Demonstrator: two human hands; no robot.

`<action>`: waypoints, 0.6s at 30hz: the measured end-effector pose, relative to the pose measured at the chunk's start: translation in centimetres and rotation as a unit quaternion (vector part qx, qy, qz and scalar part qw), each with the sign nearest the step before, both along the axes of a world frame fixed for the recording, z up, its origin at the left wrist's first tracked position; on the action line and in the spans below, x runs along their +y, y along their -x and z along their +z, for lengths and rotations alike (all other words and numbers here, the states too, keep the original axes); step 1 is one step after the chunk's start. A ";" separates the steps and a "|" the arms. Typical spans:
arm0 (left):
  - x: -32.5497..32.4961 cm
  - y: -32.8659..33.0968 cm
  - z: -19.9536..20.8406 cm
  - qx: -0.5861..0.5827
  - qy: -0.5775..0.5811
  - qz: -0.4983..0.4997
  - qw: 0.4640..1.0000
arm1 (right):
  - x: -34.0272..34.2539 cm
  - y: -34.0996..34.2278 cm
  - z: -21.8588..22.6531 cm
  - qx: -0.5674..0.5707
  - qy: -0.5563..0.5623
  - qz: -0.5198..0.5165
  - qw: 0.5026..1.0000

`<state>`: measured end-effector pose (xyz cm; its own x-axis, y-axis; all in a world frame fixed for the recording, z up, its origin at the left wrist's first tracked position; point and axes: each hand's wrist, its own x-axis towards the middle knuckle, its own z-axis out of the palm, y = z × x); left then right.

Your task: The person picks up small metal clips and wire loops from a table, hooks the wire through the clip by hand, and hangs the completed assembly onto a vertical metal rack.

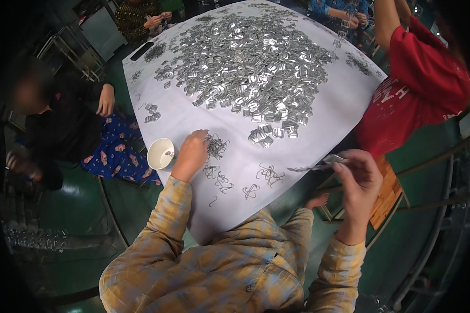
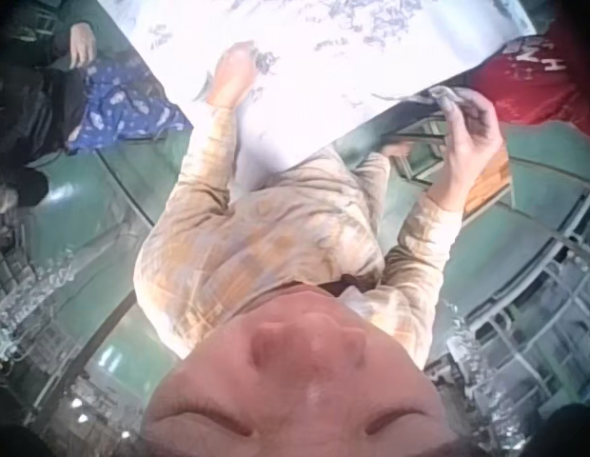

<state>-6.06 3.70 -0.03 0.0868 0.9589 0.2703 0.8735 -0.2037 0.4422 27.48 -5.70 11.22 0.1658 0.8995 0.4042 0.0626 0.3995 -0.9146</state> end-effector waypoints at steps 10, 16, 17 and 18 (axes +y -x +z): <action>-4.6 0.4 -0.7 0.044 0.031 -0.138 0.989 | -4.2 -3.6 -3.3 -0.040 0.088 -0.056 0.994; -2.3 1.2 -0.8 0.066 -0.008 -0.078 0.995 | -5.2 -3.6 -4.9 -0.044 0.110 -0.043 0.992; -2.1 0.7 -0.9 0.059 -0.013 -0.093 0.994 | -5.4 -3.4 -5.0 -0.047 0.114 -0.045 0.991; -1.9 0.1 -1.1 0.051 -0.018 -0.109 0.993 | -5.4 -3.0 -5.0 -0.055 0.107 -0.029 0.992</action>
